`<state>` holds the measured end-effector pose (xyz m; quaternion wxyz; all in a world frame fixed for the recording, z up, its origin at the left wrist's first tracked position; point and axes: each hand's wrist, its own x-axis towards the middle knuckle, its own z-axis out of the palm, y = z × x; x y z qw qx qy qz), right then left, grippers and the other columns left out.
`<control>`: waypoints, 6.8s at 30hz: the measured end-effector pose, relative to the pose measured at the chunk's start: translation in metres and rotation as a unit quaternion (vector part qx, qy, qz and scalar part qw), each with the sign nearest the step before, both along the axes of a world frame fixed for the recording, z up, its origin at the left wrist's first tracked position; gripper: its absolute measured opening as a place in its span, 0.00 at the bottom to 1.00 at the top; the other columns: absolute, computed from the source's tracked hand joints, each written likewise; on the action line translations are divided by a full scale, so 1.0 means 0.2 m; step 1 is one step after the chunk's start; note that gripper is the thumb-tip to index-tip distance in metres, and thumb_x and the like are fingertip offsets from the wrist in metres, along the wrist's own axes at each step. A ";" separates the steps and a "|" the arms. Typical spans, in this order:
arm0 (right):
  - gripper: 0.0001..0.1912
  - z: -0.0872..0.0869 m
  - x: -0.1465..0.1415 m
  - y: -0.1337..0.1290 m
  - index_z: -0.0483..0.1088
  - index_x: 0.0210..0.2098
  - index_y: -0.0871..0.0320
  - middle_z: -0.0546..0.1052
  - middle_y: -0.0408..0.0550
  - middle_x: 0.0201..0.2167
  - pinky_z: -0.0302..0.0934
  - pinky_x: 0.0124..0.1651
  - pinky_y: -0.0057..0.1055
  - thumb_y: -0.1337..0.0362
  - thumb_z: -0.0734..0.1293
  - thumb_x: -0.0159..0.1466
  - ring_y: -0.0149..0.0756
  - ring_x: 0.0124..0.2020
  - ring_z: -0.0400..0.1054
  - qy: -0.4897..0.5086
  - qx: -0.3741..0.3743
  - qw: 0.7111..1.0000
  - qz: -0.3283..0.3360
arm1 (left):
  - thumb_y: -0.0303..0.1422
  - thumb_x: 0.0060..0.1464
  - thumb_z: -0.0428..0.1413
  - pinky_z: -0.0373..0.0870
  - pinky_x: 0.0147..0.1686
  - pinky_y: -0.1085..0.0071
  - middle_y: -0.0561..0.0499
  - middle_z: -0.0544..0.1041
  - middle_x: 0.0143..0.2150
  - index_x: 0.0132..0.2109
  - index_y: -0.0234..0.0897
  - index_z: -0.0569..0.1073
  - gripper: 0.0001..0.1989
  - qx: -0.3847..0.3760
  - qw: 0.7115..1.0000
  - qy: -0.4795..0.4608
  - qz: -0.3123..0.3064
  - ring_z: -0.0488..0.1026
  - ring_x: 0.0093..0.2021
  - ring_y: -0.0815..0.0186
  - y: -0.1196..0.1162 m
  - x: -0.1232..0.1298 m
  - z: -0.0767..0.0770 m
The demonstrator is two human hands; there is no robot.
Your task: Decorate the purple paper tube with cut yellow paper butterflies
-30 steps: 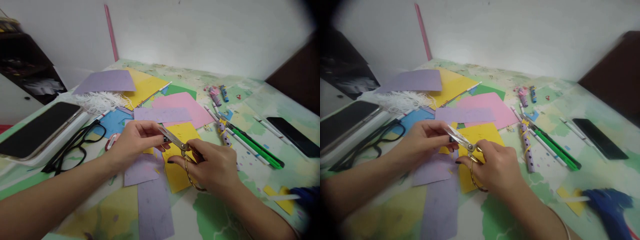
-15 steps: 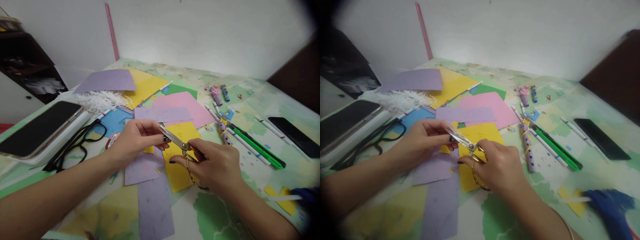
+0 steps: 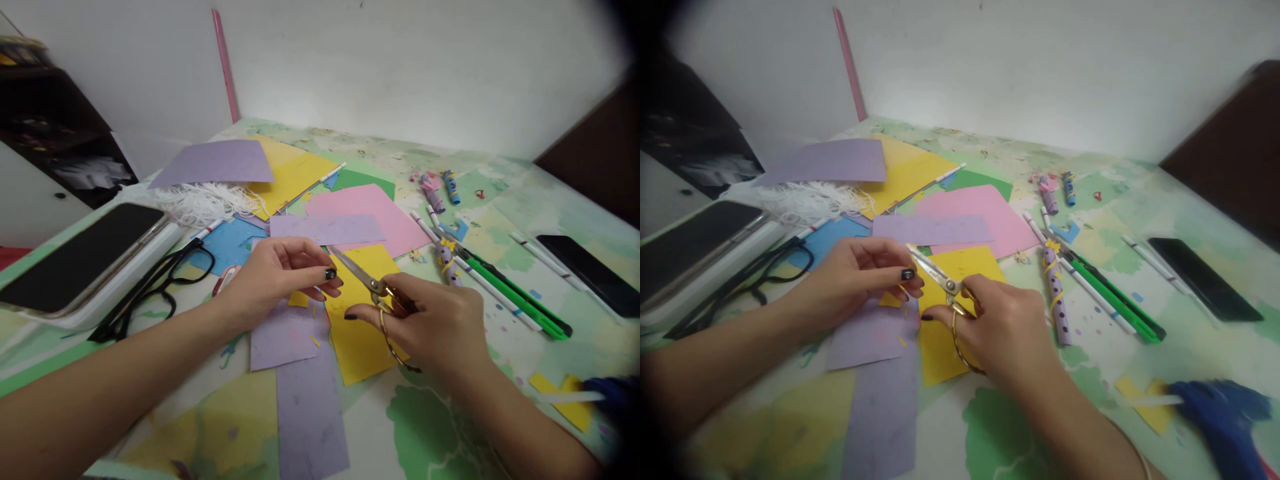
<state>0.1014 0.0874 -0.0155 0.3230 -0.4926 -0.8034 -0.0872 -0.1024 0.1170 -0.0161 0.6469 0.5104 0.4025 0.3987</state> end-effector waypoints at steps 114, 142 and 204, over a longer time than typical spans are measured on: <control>0.28 -0.01 -0.02 -0.01 0.62 0.17 0.58 0.60 0.36 0.09 0.46 0.17 0.24 0.40 0.63 0.57 0.22 0.11 0.53 -0.020 0.027 0.999 0.014 | 0.24 0.47 0.62 0.71 0.37 0.76 0.52 0.78 0.31 0.31 0.34 0.78 0.03 -0.047 0.989 -0.134 0.039 0.74 0.32 0.71 -0.04 0.06 0.01; 0.27 0.01 -0.01 -0.01 0.63 0.16 0.58 0.59 0.36 0.09 0.44 0.16 0.24 0.42 0.64 0.58 0.22 0.11 0.50 -0.022 0.033 0.999 0.030 | 0.25 0.49 0.61 0.70 0.34 0.77 0.52 0.77 0.28 0.31 0.33 0.79 0.02 -0.065 0.988 -0.139 0.022 0.73 0.29 0.72 -0.04 0.03 0.00; 0.25 0.00 -0.08 -0.05 0.64 0.18 0.59 0.62 0.35 0.08 0.44 0.16 0.22 0.46 0.63 0.61 0.20 0.10 0.53 0.025 0.069 0.997 -0.009 | 0.22 0.50 0.59 0.70 0.33 0.75 0.50 0.78 0.30 0.30 0.32 0.78 0.05 -0.111 0.969 -0.220 0.003 0.74 0.30 0.70 -0.07 0.08 0.01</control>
